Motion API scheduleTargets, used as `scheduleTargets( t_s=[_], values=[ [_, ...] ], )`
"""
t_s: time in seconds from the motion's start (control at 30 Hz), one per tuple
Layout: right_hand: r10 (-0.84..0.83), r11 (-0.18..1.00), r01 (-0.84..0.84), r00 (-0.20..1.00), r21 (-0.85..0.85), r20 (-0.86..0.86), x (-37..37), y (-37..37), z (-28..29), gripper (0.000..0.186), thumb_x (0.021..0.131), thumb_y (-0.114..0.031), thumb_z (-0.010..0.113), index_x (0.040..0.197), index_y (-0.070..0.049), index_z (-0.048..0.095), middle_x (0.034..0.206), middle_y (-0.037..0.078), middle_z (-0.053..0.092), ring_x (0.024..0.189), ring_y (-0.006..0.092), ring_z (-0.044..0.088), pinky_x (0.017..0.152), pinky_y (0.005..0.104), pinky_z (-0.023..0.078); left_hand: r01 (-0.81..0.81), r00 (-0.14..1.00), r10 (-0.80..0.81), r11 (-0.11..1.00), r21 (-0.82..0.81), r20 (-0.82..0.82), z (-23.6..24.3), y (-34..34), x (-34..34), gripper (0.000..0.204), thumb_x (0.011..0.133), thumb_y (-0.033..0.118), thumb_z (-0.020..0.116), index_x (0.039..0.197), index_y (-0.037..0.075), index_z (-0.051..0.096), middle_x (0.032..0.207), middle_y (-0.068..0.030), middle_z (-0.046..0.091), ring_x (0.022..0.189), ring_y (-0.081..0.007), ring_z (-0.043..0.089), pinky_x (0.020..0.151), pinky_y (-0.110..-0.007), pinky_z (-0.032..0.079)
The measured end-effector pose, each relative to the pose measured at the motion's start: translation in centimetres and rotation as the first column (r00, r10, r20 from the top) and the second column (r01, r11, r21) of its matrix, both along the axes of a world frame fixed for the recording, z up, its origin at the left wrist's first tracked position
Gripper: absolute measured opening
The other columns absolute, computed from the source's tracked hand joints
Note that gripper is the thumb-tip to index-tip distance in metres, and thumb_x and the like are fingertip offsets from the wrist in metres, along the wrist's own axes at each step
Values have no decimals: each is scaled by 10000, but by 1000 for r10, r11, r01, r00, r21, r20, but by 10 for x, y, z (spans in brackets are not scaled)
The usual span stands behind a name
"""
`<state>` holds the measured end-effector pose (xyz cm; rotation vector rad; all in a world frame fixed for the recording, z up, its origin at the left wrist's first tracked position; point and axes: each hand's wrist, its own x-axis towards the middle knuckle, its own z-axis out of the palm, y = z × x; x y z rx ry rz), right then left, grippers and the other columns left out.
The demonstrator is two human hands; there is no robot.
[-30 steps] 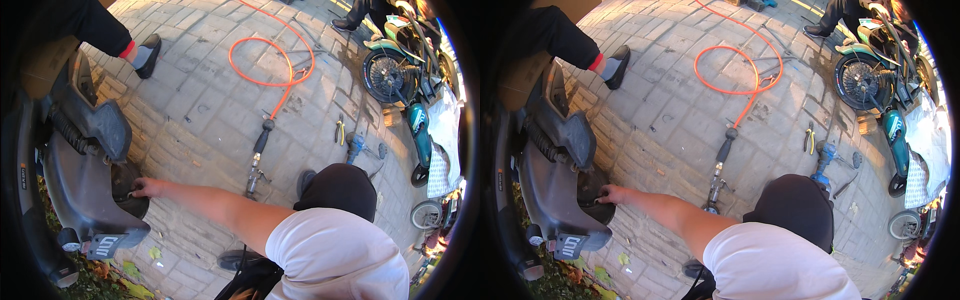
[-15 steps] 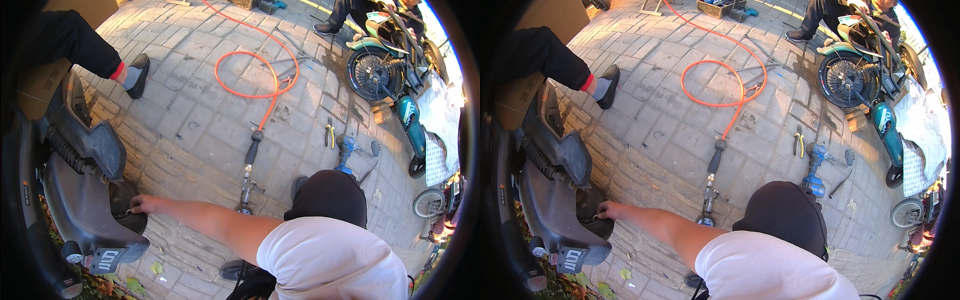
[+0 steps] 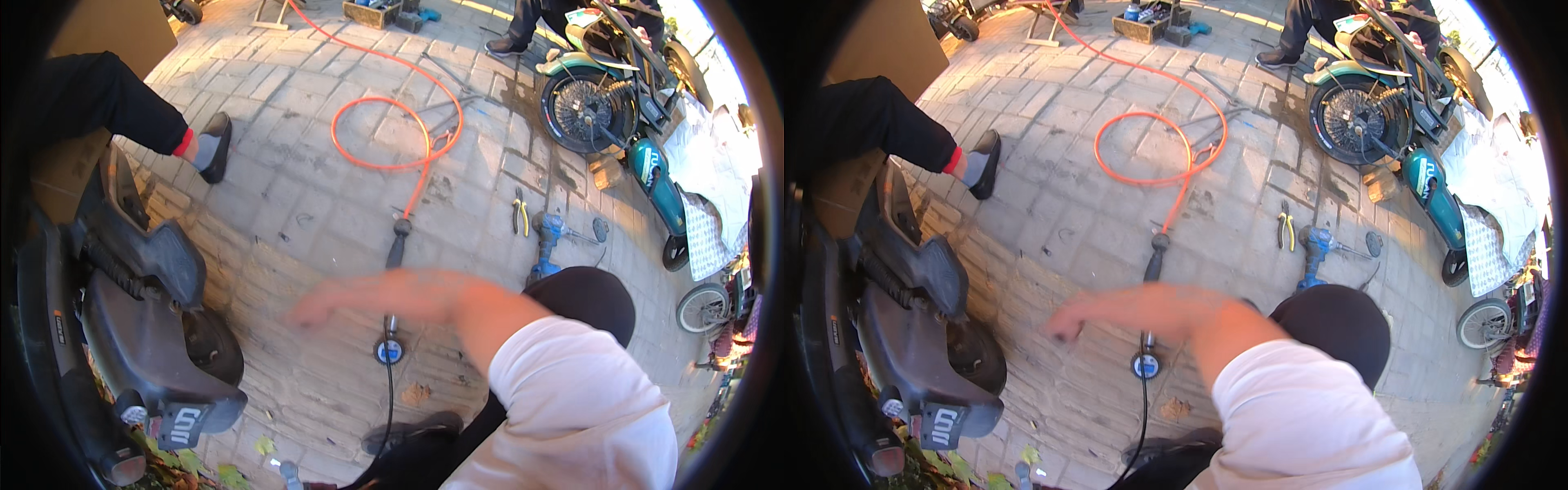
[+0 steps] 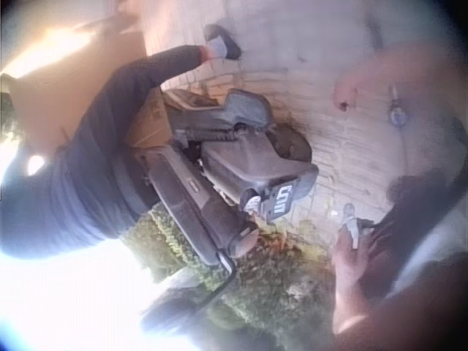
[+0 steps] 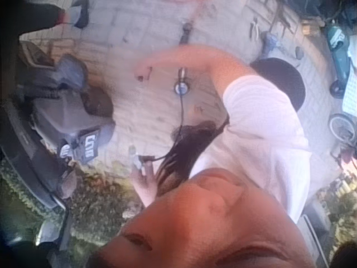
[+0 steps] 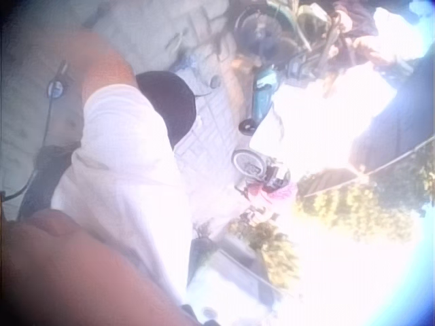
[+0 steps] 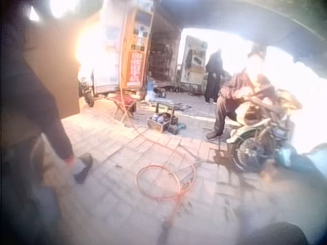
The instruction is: The person works on the rear wheel of a scooter, using a wrench and screwdriver to adjust components near the tire. They then use a tire inflator to add air to the tire and check the pressure.
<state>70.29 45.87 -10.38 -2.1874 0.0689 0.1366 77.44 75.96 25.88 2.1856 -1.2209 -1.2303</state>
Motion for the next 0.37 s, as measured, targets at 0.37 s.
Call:
scheduleTargets(
  t_s=[0.37],
  values=[
    [-100, 697, -77, 974, -713, -204, -216, -20, 30, 306, 735, -237, 713, 1028, -183, 642, 1086, 2, 583, 1118, 220, 522, 874, 445, 441, 440, 898, -436, 882, -167, 62, -6, -53, -9, 181, 917, 104, 575, 1072, 11, 591, 944, -124, 642, 840, -287, 624, 736, -340, 507]
  ],
)
